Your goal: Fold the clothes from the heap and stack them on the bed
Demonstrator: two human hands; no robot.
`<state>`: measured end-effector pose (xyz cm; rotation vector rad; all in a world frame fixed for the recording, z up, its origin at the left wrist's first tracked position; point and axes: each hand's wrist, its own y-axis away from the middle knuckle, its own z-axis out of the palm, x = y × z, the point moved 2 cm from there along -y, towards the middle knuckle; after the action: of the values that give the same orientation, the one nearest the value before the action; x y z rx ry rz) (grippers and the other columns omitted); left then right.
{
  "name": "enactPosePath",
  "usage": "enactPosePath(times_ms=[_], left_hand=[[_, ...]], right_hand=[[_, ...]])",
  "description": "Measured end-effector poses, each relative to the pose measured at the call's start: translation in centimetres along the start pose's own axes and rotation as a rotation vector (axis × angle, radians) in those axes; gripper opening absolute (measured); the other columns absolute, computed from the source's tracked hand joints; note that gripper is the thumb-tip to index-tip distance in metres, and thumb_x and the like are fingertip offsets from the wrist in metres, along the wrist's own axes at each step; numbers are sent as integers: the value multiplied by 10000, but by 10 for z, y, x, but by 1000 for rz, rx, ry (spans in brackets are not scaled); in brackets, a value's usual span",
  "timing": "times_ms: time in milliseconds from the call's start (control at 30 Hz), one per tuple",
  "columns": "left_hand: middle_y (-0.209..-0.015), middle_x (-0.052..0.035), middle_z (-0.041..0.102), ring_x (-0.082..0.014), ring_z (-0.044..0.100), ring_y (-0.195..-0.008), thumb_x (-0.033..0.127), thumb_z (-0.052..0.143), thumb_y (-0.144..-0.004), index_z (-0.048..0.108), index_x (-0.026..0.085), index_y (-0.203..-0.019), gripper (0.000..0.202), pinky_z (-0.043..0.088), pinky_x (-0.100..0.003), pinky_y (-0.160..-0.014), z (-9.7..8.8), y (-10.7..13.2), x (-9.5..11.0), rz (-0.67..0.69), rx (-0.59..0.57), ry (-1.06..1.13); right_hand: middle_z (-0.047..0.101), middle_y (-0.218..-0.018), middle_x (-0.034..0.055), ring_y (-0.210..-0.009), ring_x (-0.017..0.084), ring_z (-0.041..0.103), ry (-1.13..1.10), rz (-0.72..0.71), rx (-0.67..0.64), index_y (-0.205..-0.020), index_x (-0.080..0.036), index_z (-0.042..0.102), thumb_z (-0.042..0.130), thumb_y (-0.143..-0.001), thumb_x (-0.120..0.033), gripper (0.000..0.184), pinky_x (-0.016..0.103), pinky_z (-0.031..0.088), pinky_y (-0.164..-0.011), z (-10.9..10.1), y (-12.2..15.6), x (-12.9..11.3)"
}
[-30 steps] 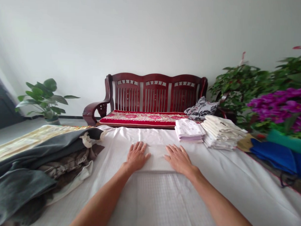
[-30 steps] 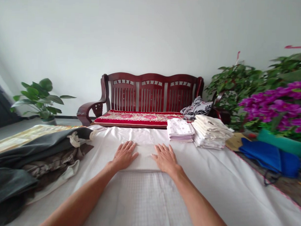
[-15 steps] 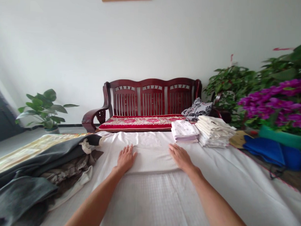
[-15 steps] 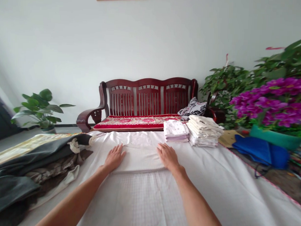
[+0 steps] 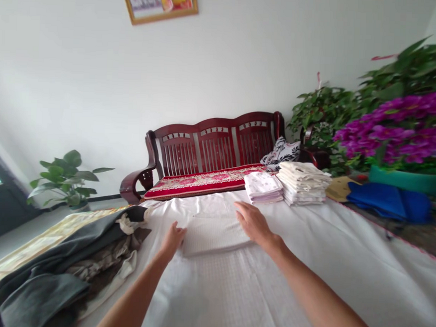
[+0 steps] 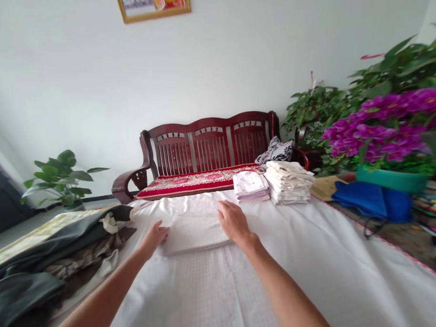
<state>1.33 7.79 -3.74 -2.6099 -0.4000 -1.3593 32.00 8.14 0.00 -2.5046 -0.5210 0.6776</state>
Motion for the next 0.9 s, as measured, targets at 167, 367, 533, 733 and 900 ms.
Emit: enactPosePath(times_ms=[167, 367, 533, 733, 900], left_hand=[[-564, 24, 570, -188, 606, -574, 477, 754, -676, 653, 149, -856, 388, 392, -252, -508, 0, 0, 11, -60, -101, 51], [-586, 13, 589, -181, 592, -620, 504, 777, -589, 636, 166, -734, 395, 370, -245, -527, 0, 0, 18, -78, -236, 88], [-687, 0, 647, -180, 619, -690, 536, 760, -557, 656, 162, -825, 472, 424, -240, -576, 2, 4, 16, -114, -359, 219], [-747, -14, 688, -204, 664, -717, 477, 791, -542, 653, 160, -1013, 584, 470, -250, -583, 6, -5, 2, -104, -355, 318], [-822, -20, 691, -172, 666, -681, 528, 678, -733, 636, 168, -1149, 551, 453, -236, -560, 7, -34, 1, -26, -186, 74]], right_hand=[[516, -1516, 124, -1435, 261, 414, 93, -132, -193, -1435, -169, 526, 419, -991, -308, 477, 467, 293, -1199, 34, 14, -31], [436, -1578, 119, -1490, 265, 329, 90, -116, -348, -1493, -184, 481, 406, -1010, -403, 536, 493, 197, -1240, 42, 22, -36], [420, -1584, 134, -1488, 282, 331, 94, -97, -376, -1469, -155, 512, 446, -991, -415, 548, 502, 202, -1237, 44, 23, -33], [429, -1581, 127, -1490, 282, 327, 114, -111, -364, -1477, -164, 504, 433, -999, -421, 547, 506, 200, -1238, 47, 25, -33], [444, -1569, 136, -1475, 298, 351, 117, -119, -328, -1462, -149, 517, 441, -1000, -412, 537, 535, 209, -1234, 50, 27, -31]])
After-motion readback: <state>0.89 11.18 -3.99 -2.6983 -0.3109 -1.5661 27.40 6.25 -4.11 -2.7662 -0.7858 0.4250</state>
